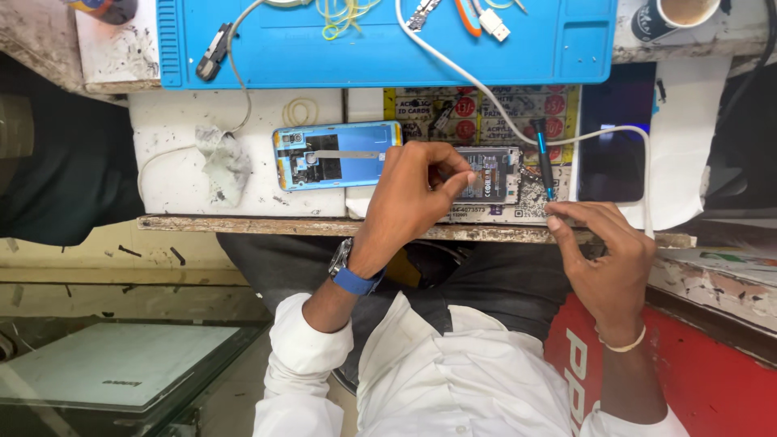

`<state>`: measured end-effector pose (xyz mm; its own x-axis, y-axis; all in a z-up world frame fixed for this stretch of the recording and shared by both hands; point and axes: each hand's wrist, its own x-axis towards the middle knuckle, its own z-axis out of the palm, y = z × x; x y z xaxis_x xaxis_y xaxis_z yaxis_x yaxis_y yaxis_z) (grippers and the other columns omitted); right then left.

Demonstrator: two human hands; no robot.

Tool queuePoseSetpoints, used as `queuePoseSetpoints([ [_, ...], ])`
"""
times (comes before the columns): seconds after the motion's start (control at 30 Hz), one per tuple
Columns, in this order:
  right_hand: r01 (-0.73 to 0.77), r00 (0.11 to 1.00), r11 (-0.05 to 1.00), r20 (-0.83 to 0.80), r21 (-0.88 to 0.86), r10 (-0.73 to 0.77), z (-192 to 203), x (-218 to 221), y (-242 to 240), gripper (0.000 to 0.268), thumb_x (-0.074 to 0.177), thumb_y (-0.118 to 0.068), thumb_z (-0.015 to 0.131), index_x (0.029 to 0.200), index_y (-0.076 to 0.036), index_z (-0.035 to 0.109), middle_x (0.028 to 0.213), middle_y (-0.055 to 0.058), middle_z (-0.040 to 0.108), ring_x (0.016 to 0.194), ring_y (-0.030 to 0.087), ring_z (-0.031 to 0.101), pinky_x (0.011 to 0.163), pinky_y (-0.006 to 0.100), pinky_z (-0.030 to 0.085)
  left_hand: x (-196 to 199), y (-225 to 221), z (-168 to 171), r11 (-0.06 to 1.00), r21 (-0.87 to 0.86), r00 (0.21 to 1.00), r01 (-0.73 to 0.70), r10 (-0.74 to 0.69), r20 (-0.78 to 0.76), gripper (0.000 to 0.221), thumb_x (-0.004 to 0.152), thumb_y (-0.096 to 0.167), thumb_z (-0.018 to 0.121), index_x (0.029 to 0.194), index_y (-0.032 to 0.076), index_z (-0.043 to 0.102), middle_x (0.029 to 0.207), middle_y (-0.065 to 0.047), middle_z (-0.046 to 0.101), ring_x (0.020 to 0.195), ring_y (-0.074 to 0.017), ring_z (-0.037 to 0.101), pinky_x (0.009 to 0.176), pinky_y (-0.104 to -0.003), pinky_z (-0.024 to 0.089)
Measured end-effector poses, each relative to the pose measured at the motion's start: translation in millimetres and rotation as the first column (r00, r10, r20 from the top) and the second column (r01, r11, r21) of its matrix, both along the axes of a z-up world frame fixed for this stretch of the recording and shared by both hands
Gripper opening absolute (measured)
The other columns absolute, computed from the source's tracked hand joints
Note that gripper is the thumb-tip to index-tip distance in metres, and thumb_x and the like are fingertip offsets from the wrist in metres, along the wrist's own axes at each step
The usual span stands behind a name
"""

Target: The person wipes the internal components of a disassembled mobile phone with a cloth, peels off protective adhesive layers from a replacement part, and then installs the part onto the phone chassis using a small tool.

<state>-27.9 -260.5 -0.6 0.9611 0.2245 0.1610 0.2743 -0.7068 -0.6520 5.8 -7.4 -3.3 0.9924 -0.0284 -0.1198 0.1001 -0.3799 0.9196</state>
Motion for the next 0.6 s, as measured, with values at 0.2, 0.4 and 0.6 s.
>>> queuePoseSetpoints([
  [0.2, 0.042, 0.999, 0.999, 0.030, 0.010, -0.043, 1.8, 1.7, -9.8, 0.017, 0.096, -0.002, 0.076, 0.113, -0.006, 0.077, 0.108, 0.010, 0.076, 0.101, 0.021, 0.074, 0.089, 0.031, 0.056, -8.8, 7.8, 12.7, 0.982, 0.129, 0.972, -0.135, 0.107, 0.207, 0.031, 0.085, 0.015, 0.081, 0.109, -0.002, 0.071, 0.094, -0.012, 0.073, 0.062, -0.0164, 0.063, 0.057, -0.030, 0.050],
  [0.4, 0.035, 0.990, 0.999, 0.136, -0.021, -0.032, -7.0, 7.4, -9.9, 0.013, 0.095, 0.000, 0.078, 0.108, -0.006, 0.077, 0.112, 0.009, 0.075, 0.106, 0.021, 0.071, 0.091, 0.031, 0.056, -68.9, 32.2, 25.3, 0.910, 0.154, 0.888, -0.385, 0.320, 0.331, 0.020, 0.089, 0.005, 0.081, 0.107, 0.000, 0.073, 0.091, -0.007, 0.072, 0.062, -0.0107, 0.060, 0.056, -0.025, 0.046],
  [0.6, 0.009, 0.984, 0.997, 0.179, -0.073, 0.004, -17.7, 19.4, 7.9, 0.023, 0.090, -0.005, 0.084, 0.112, -0.012, 0.081, 0.119, 0.009, 0.067, 0.107, 0.026, 0.059, 0.089, 0.036, 0.053, -140.0, 55.9, -0.8, 0.757, 0.158, 0.745, -0.634, 0.543, 0.387, 0.012, 0.092, 0.000, 0.078, 0.103, 0.000, 0.073, 0.090, -0.007, 0.072, 0.070, -0.0080, 0.064, 0.057, -0.022, 0.047],
])
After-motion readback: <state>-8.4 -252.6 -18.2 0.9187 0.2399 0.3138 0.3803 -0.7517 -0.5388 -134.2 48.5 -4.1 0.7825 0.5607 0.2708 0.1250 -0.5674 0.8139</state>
